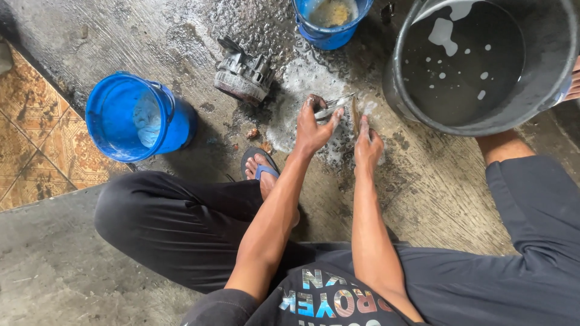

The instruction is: Washing and scrubbing disassembled alternator housing parts using a brush and soapy water.

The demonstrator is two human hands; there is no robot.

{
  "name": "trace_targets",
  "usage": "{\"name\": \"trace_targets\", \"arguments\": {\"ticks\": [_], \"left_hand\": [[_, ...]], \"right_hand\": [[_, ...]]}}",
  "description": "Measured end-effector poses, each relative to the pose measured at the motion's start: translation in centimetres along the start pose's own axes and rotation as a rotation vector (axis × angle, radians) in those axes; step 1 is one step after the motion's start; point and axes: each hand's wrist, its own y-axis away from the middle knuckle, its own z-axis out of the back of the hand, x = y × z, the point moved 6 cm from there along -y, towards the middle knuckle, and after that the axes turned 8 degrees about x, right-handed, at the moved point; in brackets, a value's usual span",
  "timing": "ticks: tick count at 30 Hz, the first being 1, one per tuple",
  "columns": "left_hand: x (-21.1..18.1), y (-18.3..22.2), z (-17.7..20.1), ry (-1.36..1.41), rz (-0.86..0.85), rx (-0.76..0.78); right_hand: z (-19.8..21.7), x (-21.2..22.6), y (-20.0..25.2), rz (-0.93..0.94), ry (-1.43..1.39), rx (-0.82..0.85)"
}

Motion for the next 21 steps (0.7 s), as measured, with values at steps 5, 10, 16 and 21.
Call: {"name": "trace_targets", "arguments": {"ticks": [5,10,16,21], "left_hand": [[1.7,0.1,-0.2,0.051,0.043,-0.113],[0.1,0.3,1.1,0.12,-0.029,-0.168],[0.6,-0.2,0.3,0.127,-0.03,-0.151],[1.0,-0.3,0.1,-0.026,-0.029,-0.21]], "right_hand": [[0.1,1.3,1.3,-0.033,-0.099,0.056],[-0.7,-0.3,0.2,-0.085,-0.205,0.099],[-0.3,0.5,1.0,-0.061,-0.265,0.068],[-0.4,-0.6,-0.2,-0.109,-0.102,0.093]]}}
